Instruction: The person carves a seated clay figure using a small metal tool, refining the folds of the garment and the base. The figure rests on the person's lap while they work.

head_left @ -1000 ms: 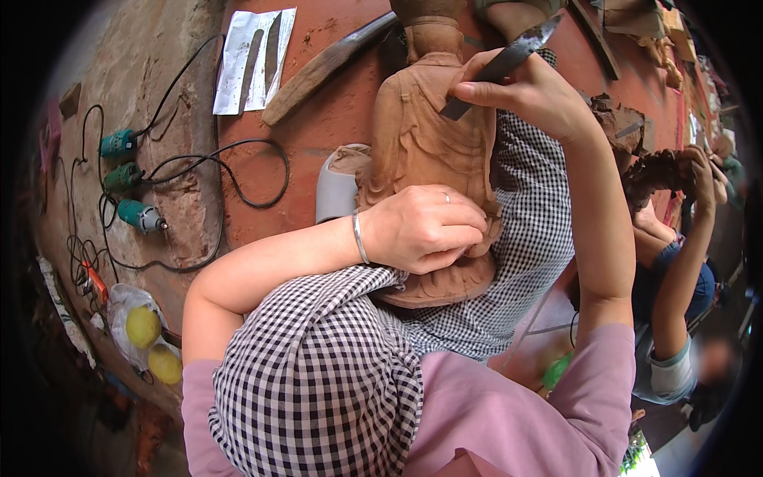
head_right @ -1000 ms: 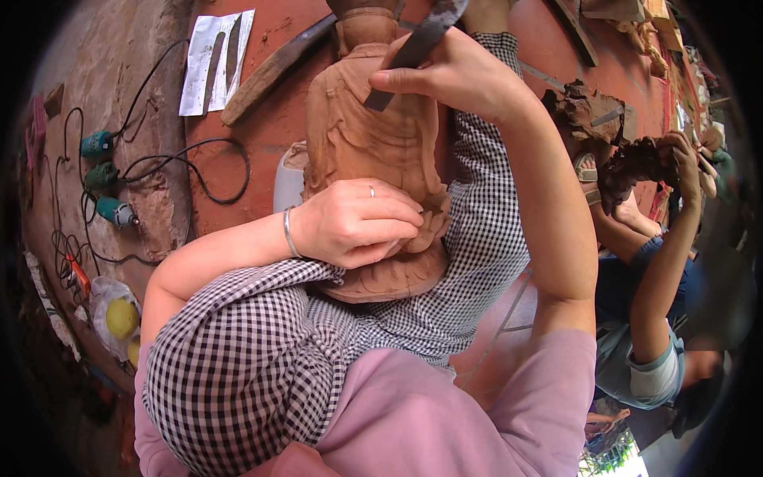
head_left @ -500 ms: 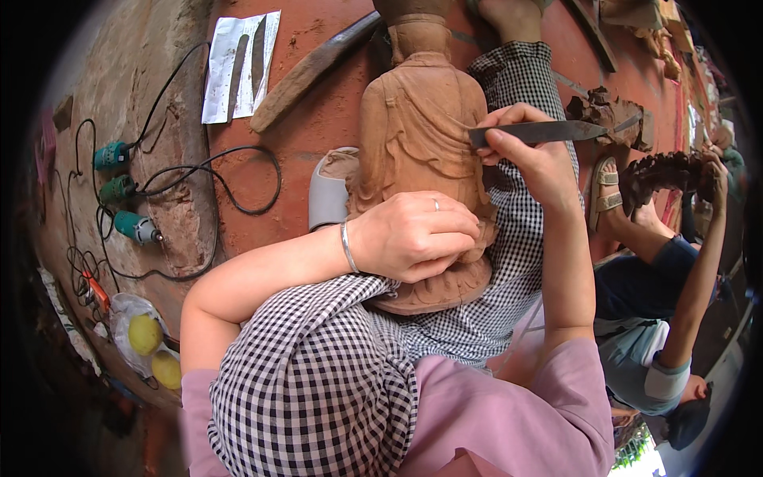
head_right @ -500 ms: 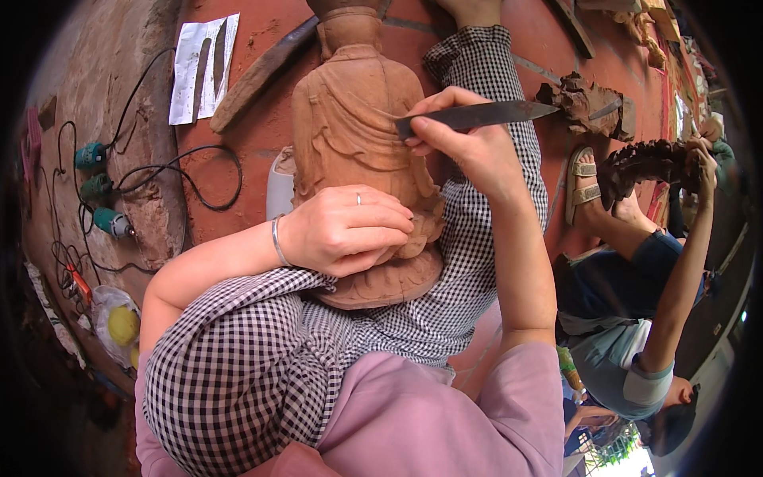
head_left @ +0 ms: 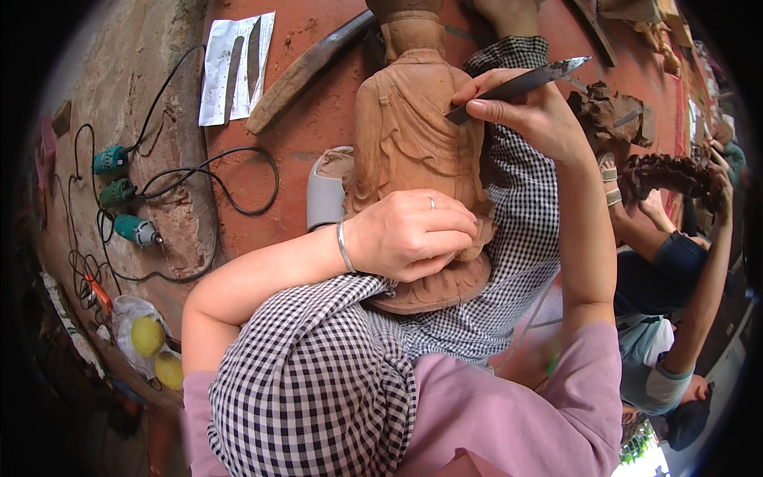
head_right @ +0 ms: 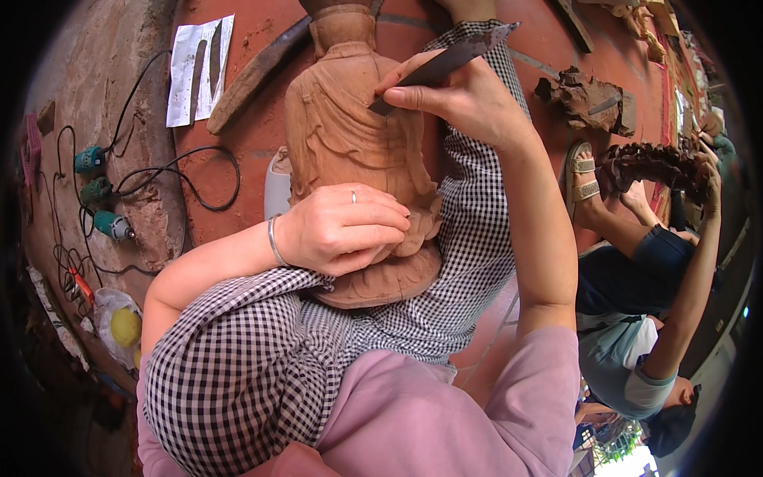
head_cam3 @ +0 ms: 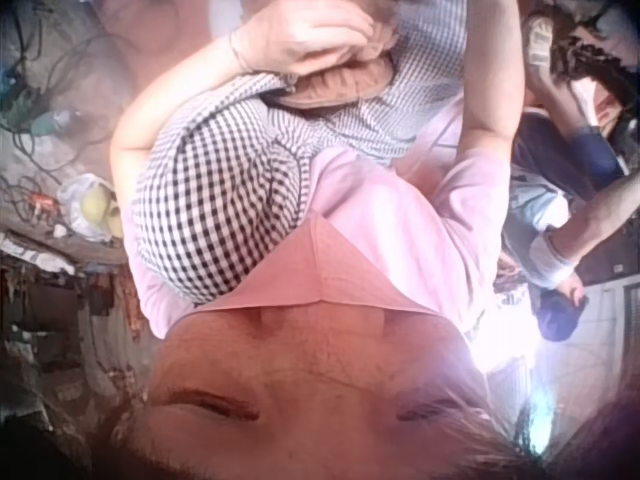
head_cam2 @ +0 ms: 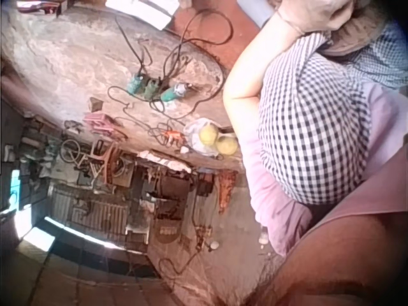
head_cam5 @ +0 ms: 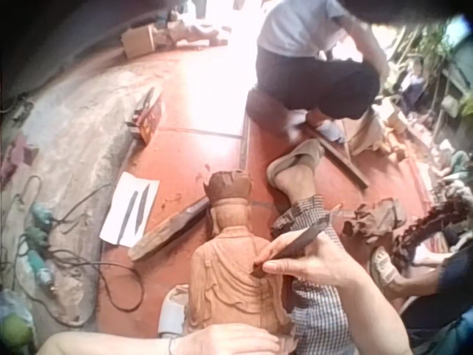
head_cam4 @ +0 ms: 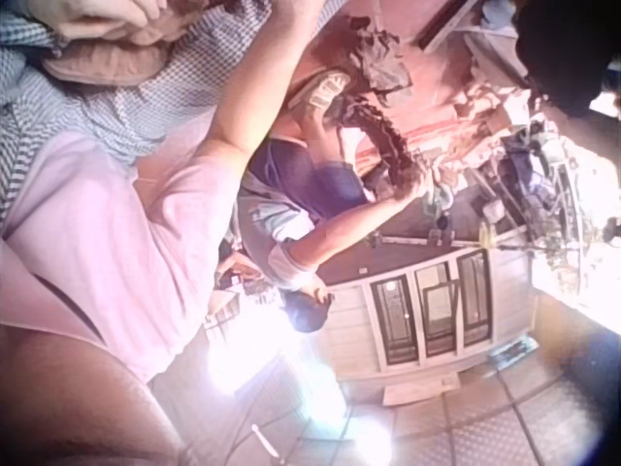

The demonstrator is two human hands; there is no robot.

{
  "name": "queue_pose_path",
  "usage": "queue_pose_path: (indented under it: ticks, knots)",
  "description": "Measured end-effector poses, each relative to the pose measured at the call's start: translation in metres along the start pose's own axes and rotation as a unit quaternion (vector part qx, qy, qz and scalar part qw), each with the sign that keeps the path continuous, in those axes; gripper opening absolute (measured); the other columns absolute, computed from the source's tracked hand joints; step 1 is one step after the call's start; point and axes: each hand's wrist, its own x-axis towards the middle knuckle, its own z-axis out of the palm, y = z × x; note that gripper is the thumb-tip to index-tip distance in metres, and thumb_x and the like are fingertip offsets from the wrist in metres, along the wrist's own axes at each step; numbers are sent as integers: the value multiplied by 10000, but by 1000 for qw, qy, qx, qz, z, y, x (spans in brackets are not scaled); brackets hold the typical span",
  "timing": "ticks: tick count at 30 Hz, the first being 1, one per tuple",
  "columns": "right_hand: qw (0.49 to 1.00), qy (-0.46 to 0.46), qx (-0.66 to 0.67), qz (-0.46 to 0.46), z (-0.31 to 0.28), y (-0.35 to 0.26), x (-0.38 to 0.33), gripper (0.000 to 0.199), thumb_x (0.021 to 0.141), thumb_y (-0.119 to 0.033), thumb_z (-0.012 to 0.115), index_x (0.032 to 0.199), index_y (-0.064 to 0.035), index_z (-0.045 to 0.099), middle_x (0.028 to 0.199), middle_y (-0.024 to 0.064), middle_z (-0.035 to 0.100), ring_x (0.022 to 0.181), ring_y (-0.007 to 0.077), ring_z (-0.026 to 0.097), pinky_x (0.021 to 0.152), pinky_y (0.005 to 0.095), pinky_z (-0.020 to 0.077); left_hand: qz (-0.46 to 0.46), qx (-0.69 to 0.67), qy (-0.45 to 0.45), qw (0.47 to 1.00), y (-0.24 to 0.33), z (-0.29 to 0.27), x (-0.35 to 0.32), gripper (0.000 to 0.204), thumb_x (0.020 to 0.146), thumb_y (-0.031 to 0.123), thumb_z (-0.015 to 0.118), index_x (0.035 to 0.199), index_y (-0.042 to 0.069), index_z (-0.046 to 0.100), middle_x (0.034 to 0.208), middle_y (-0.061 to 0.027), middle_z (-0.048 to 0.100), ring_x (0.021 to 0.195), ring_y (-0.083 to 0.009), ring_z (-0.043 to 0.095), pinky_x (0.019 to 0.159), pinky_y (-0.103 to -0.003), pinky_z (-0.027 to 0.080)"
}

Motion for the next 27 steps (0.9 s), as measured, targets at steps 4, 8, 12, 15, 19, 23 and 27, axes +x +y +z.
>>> queue_pose_path:
  ticks: [4,8,12,15,19,23,27]
  knots:
    - [990,-64,-52,-113,-2,3,4,167,869,-109,779,951,22,718,964,47,698,944,136,652,803,267,529,0,-4,3,1000,0,1,-1,205,769,49,739,967,11,699,1051,-121,707,997,-292,699,848,-374,580]
    - [998,-40,-4,43,-2,-6,9,171,865,-127,786,889,17,698,992,60,652,916,131,616,754,263,494,0,0,2,1000,0,1,-1,207,767,48,740,967,13,699,1056,-119,707,995,-290,700,845,-374,580]
    - [993,-69,-68,-65,-4,-2,4,180,874,-136,782,913,19,699,946,35,652,855,106,569,702,261,449,1,3,4,1000,0,1,-1,208,765,48,740,966,13,697,1059,-119,706,991,-291,700,846,-375,580]
    - [999,-43,-32,-8,0,-6,4,195,894,-160,766,945,18,706,885,24,672,818,100,601,716,259,482,1,3,2,1000,0,0,-1,207,764,47,740,964,12,697,1058,-120,706,989,-293,701,847,-376,581]
    - [989,111,93,29,10,18,-2,218,927,-210,738,963,-1,685,876,20,689,821,98,666,746,245,517,-1,-4,4,1000,1,0,-1,210,763,43,737,966,10,697,1059,-125,706,991,-296,700,844,-379,582]
    - [962,248,114,28,31,30,-26,161,943,-136,691,1007,-28,589,809,3,632,695,75,596,644,229,488,1,-7,4,1000,0,0,-2,217,762,38,729,974,5,697,1064,-128,706,999,-297,699,846,-379,584]
    - [937,311,161,-5,70,24,-54,133,920,15,610,1041,-10,564,787,13,609,650,57,572,553,184,429,-10,-10,21,1000,1,-2,-3,224,761,28,716,982,1,699,1069,-130,706,1008,-298,699,860,-380,583]
